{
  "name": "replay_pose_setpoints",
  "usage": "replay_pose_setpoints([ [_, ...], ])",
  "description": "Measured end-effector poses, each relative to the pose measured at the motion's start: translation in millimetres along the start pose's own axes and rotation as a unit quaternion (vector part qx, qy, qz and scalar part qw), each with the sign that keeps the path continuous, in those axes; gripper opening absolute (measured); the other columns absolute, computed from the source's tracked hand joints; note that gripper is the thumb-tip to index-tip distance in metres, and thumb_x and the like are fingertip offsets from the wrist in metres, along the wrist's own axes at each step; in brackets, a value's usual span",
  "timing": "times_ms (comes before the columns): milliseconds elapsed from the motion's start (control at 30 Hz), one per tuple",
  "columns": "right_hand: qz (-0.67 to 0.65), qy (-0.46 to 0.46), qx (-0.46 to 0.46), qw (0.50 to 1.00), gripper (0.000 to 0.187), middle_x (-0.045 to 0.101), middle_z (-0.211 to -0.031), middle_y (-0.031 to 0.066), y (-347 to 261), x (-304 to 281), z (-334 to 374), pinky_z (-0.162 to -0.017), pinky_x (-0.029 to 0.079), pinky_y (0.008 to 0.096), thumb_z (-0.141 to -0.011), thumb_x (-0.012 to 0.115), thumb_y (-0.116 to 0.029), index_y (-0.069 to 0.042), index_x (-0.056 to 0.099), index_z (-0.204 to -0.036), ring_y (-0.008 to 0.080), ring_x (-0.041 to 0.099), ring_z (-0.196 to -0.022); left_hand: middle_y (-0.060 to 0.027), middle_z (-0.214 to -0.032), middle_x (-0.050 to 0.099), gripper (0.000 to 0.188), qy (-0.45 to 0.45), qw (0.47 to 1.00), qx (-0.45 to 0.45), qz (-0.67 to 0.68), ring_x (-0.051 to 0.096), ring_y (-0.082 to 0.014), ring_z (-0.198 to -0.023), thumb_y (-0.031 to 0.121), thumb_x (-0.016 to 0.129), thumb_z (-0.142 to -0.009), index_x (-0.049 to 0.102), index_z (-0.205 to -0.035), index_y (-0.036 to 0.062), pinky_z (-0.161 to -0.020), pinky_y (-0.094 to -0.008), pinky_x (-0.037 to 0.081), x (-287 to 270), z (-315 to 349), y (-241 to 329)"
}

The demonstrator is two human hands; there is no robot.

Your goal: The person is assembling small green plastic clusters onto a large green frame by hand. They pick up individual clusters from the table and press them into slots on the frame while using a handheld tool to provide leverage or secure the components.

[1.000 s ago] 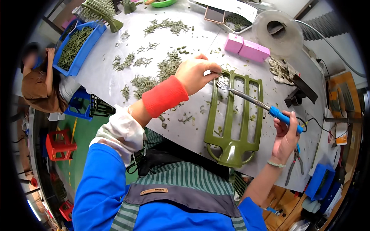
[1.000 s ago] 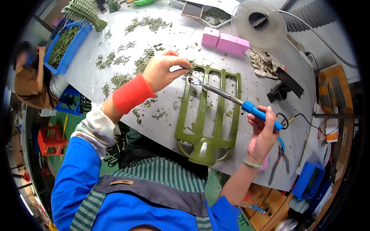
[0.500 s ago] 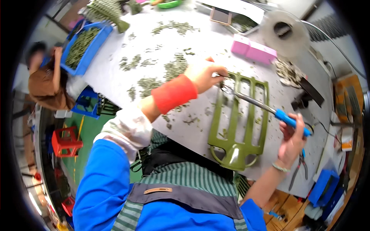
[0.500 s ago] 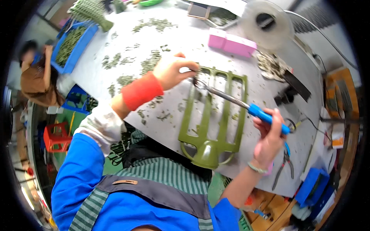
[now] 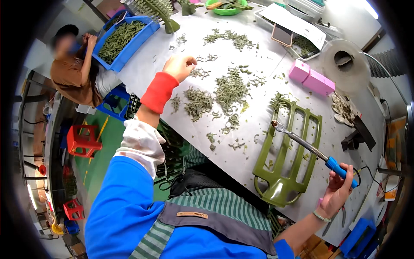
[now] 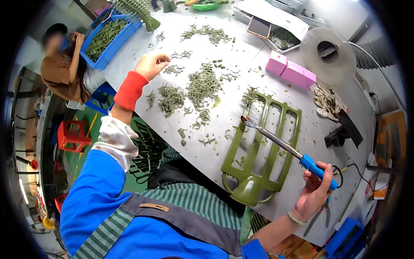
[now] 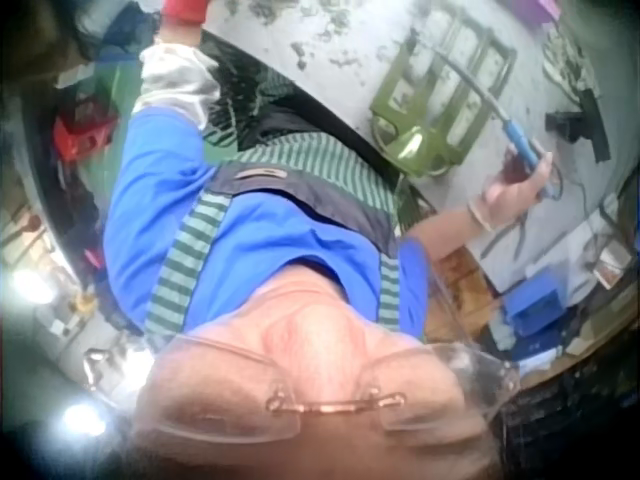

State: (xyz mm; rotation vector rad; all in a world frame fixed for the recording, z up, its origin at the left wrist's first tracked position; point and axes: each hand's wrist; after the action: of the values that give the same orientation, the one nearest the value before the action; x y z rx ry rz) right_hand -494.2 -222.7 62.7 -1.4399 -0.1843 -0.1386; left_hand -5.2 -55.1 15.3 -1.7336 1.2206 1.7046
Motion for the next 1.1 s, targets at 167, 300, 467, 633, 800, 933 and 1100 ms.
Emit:
replay_pose_setpoints([
  [167,-0.011,-0.003,-0.017,1.000,0.026,0.061,-0.082,0.0069,0.2,-0.6,1.7,-0.055,0.047,0.0214,-0.089,0.061,-0.025,0.000,0.062,-0.090,0.0126,0.057,-0.058,-0.0083,-0.080,0.066,0.014,-0.004,0.994,-0.024,0.111,0.060,-0.0150,-0.069,0.010,0.064,-0.079,0.069,-0.091,0.0044,-0.066,-0.0282,0.049,-6.2,41.4,-5.3],
  [300,-0.015,0.007,-0.007,1.000,0.027,0.060,-0.077,0.0058,-3.1,-2.0,4.1,-0.055,0.047,0.0198,-0.089,0.062,-0.027,0.000,0.062,-0.090,0.0113,0.056,-0.058,-0.0049,-0.078,0.064,0.016,-0.010,0.981,-0.077,0.181,0.057,-0.0121,-0.068,0.012,0.065,-0.081,0.066,-0.095,0.0041,-0.065,-0.0267,0.048,-12.2,70.5,-7.2],
  [467,-0.015,-0.002,-0.008,1.000,0.028,0.060,-0.075,0.0049,-1.3,1.5,6.0,-0.054,0.046,0.0183,-0.089,0.062,-0.027,0.000,0.062,-0.090,0.0105,0.056,-0.058,-0.0065,-0.076,0.061,0.030,-0.009,0.979,-0.106,0.175,0.058,-0.0153,-0.068,0.025,0.070,-0.078,0.063,-0.097,0.0027,-0.065,-0.0304,0.048,7.4,84.2,-26.8],
  [633,-0.011,0.007,-0.006,1.000,0.028,0.059,-0.076,0.0047,-0.2,1.4,6.5,-0.054,0.046,0.0179,-0.089,0.061,-0.028,0.000,0.061,-0.091,0.0099,0.056,-0.058,-0.0070,-0.077,0.065,0.029,-0.026,0.958,-0.134,0.252,0.060,-0.0136,-0.069,0.029,0.072,-0.078,0.069,-0.089,0.0011,-0.066,-0.0284,0.049,21.0,81.2,-18.5],
  [800,-0.022,0.004,-0.008,1.000,0.028,0.059,-0.077,0.0047,-0.4,1.6,7.1,-0.055,0.047,0.0182,-0.089,0.062,-0.028,0.000,0.061,-0.091,0.0099,0.056,-0.059,-0.0041,-0.080,0.067,0.020,-0.029,0.938,-0.154,0.310,0.059,-0.0092,-0.072,0.020,0.071,-0.079,0.069,-0.088,0.0017,-0.066,-0.0256,0.048,25.3,82.1,-18.4],
  [933,-0.030,0.007,-0.014,0.999,0.027,0.059,-0.077,0.0046,-3.1,-2.7,9.1,-0.055,0.047,0.0182,-0.089,0.062,-0.027,0.000,0.061,-0.091,0.0100,0.056,-0.059,-0.0027,-0.080,0.067,0.011,0.048,0.900,-0.095,0.423,0.060,-0.0086,-0.074,0.012,0.066,-0.084,0.065,-0.091,0.0034,-0.066,-0.0243,0.048,25.5,77.1,-25.2],
  [1100,-0.024,0.015,-0.007,1.000,0.027,0.063,-0.080,0.0068,-1.6,-6.7,6.2,-0.056,0.050,0.0200,-0.089,0.062,-0.026,0.001,0.063,-0.091,0.0120,0.060,-0.059,-0.0031,-0.084,0.067,0.011,0.027,0.878,-0.094,0.468,0.062,-0.0083,-0.076,0.008,0.064,-0.086,0.065,-0.095,0.0023,-0.065,-0.0218,0.050,-11.2,73.1,38.0],
])
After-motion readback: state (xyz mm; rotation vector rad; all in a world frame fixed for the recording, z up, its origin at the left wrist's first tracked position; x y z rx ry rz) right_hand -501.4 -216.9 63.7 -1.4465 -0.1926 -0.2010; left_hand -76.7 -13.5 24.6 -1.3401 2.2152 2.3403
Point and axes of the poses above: each hand's wrist, its own z-axis away from the middle knuckle, its own x-axis out of the palm, y = z × x
